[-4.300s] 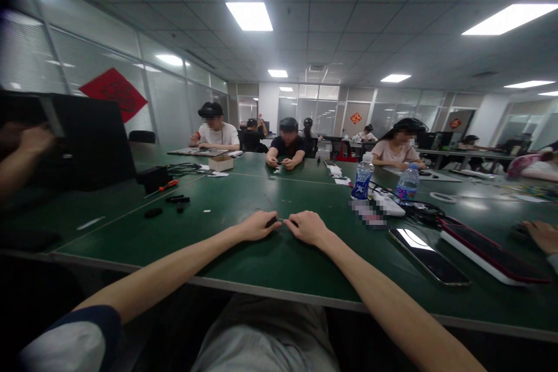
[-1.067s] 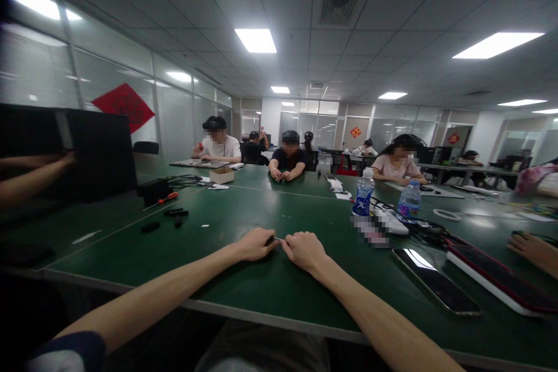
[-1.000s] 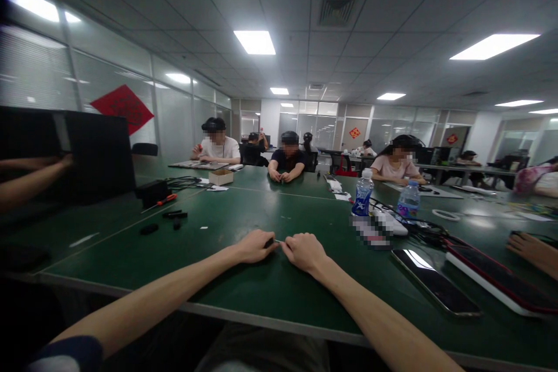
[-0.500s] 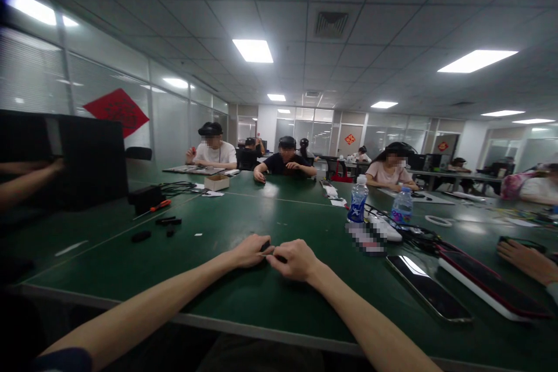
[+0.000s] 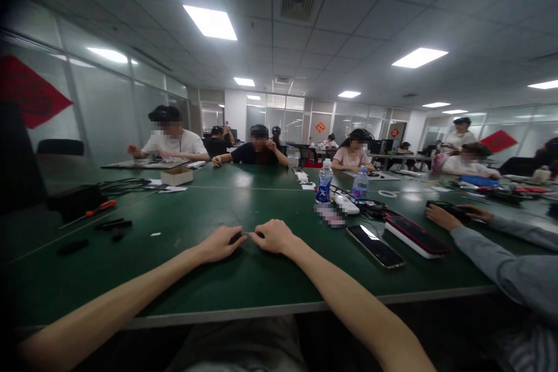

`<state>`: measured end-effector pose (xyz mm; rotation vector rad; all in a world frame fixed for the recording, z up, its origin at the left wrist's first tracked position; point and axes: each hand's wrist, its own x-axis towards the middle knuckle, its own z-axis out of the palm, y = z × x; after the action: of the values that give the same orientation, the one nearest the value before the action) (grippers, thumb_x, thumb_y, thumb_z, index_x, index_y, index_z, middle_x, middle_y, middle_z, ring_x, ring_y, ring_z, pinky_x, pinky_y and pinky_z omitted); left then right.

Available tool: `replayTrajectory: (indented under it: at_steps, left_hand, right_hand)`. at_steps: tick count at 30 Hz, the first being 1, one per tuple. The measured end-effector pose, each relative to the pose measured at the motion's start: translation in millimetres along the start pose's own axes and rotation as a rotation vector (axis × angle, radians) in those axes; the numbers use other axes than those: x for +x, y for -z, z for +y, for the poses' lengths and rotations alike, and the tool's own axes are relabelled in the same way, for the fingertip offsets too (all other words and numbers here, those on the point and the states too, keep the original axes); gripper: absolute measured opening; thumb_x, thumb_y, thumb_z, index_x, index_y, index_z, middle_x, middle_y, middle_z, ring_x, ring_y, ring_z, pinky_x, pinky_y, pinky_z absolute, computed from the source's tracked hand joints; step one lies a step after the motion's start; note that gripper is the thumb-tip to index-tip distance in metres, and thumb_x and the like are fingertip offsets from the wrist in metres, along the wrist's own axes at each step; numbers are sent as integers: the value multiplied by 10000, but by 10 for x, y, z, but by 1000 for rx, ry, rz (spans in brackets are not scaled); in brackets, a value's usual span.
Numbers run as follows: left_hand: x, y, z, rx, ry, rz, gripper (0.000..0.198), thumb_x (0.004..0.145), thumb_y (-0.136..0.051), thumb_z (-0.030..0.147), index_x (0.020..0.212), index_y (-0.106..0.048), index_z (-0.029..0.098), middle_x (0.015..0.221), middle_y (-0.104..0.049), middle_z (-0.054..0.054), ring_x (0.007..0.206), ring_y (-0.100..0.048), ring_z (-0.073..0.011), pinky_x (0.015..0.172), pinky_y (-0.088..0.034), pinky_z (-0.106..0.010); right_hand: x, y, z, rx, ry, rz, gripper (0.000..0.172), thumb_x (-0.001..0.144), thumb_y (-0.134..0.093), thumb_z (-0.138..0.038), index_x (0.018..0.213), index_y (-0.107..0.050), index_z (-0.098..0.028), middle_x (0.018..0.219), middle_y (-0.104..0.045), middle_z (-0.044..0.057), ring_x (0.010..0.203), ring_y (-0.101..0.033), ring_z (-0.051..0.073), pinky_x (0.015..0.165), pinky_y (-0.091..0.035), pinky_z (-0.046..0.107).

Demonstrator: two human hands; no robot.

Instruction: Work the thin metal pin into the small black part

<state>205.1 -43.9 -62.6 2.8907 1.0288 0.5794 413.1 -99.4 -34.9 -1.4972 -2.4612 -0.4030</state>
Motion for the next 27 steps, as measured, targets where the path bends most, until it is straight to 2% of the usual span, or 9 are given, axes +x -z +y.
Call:
replayTrajectory:
  at_steps: [12,19,27]
  left_hand:
    - [-39,59,45,27,13,9,388,894,-329,494,872,-561,183,795,-632,-64,696,-575,-183,585,-346,-255]
    - [-62,121,87,31,51,-24,393,891,-340,494,897,-568,173,813,-632,-78,708,-589,-186,613,-381,-261]
    - [-48,95,65,33,50,-21,413,889,-329,507,888,-574,174,814,-633,-86,710,-589,-193,616,-384,-264]
  right_hand:
    - [-1,11,-42,2,-1,-29,472,932,-339,-492,772,-662,-187,730,-664,43,661,-589,145,649,-370,228]
    - [18,-2,-50,47,-10,-46,468,934,-334,-494,809,-675,-199,760,-672,39,678,-593,141,672,-372,226]
    - [20,-2,-48,57,-16,-37,461,931,-344,-489,796,-675,-198,758,-674,38,682,-598,142,656,-367,222]
